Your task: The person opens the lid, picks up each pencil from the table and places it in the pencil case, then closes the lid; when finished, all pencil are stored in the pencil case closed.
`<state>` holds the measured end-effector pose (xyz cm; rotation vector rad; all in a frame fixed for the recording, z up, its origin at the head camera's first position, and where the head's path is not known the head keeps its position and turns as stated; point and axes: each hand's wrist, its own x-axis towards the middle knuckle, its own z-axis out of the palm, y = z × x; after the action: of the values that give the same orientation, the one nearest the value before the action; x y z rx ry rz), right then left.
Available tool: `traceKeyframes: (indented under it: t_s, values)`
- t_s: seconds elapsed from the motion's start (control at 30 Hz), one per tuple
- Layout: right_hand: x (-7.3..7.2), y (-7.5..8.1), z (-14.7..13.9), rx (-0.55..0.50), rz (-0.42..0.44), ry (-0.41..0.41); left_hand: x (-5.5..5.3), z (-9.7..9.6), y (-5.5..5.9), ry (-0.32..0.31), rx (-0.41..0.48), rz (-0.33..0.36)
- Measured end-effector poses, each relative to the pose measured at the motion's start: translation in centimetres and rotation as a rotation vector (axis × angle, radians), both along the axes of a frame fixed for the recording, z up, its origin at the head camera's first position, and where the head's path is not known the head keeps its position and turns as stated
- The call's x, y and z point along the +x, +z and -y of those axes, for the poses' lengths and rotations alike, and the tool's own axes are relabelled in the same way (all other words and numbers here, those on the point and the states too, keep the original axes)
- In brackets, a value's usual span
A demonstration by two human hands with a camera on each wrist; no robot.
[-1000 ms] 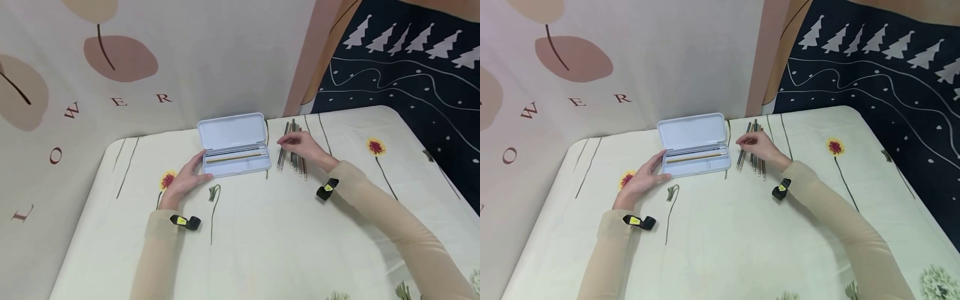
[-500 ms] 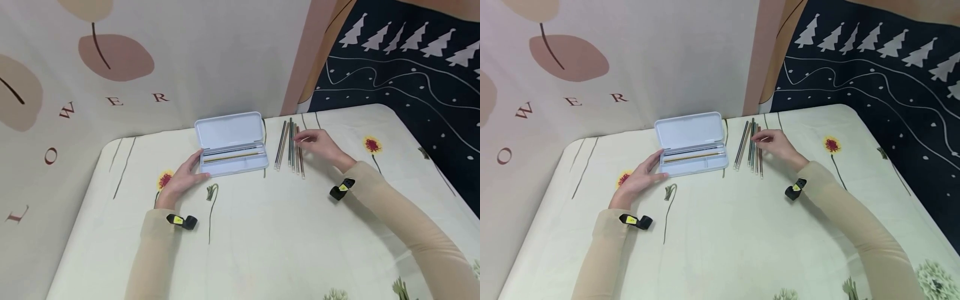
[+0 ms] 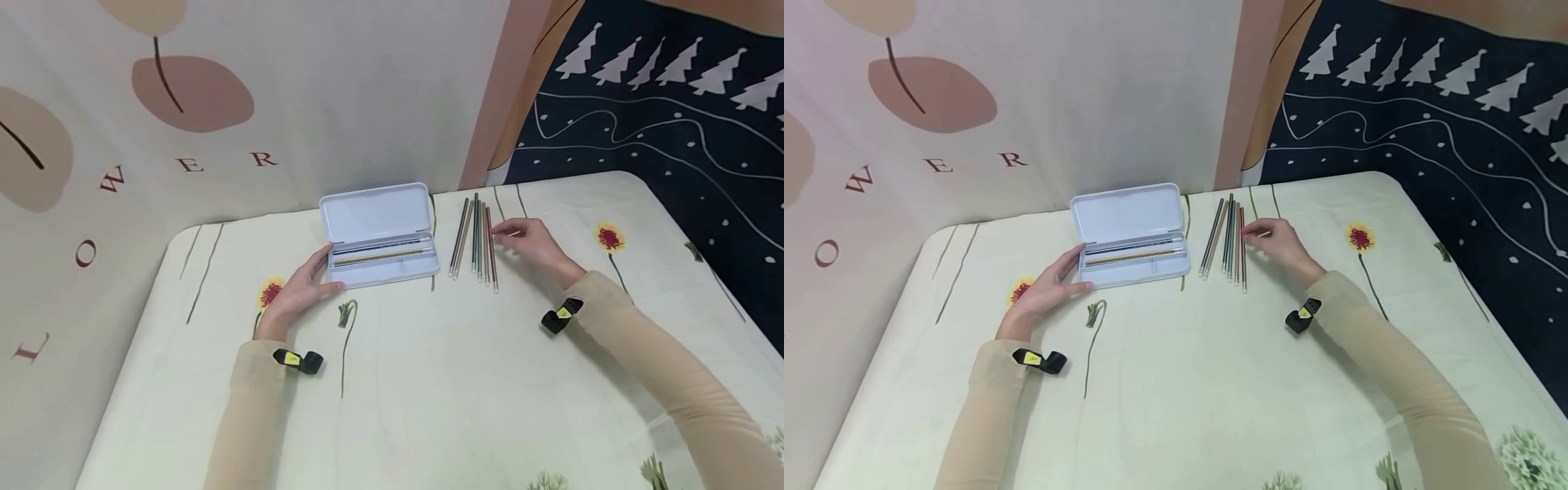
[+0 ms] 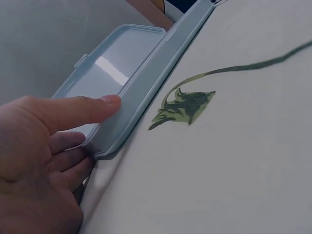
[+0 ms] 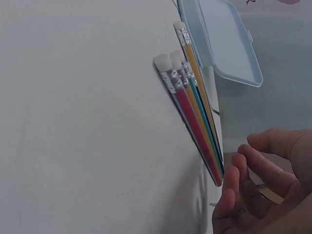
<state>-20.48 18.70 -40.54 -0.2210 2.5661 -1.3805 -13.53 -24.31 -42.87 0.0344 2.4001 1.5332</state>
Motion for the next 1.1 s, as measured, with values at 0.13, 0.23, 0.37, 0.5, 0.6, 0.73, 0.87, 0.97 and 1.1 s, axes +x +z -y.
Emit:
traceKeyframes:
  t_s: [0.13,0.23,0.37,0.5,0.6,0.73,0.87,0.97,1.1]
  values:
    - [-0.1,-0.5,0.2,0.025,-0.004,0.000,0.0,0.1,0.1,0.004,-0.023,0.001]
    - [0.0,-0.8,0.3,0.049,-0.008,-0.014,-0.1,0.0,0.2,0.008,-0.049,-0.005]
    - [0.1,-1.0,0.7,0.076,0.000,-0.050,-0.2,0.0,0.3,0.010,-0.060,-0.005]
    - [0.2,-1.2,1.0,0.086,0.021,-0.083,-0.2,-0.1,0.2,0.010,-0.050,0.005]
    - [0.1,-1.4,1.1,0.101,0.030,-0.101,0.0,-0.2,0.2,0.013,-0.049,0.009]
    - [-0.2,-1.5,1.2,0.133,0.046,-0.119,0.1,-0.2,0.3,0.017,-0.052,0.003]
    - [-0.3,-1.5,1.4,0.178,0.043,-0.129,0.0,-0.3,0.4,0.012,-0.049,-0.003]
    - [-0.4,-1.4,1.6,0.217,0.026,-0.131,0.0,-0.3,0.4,0.012,-0.047,-0.002]
    - [-0.4,-1.3,1.9,0.253,0.015,-0.137,0.0,-0.2,0.3,0.016,-0.041,-0.002]
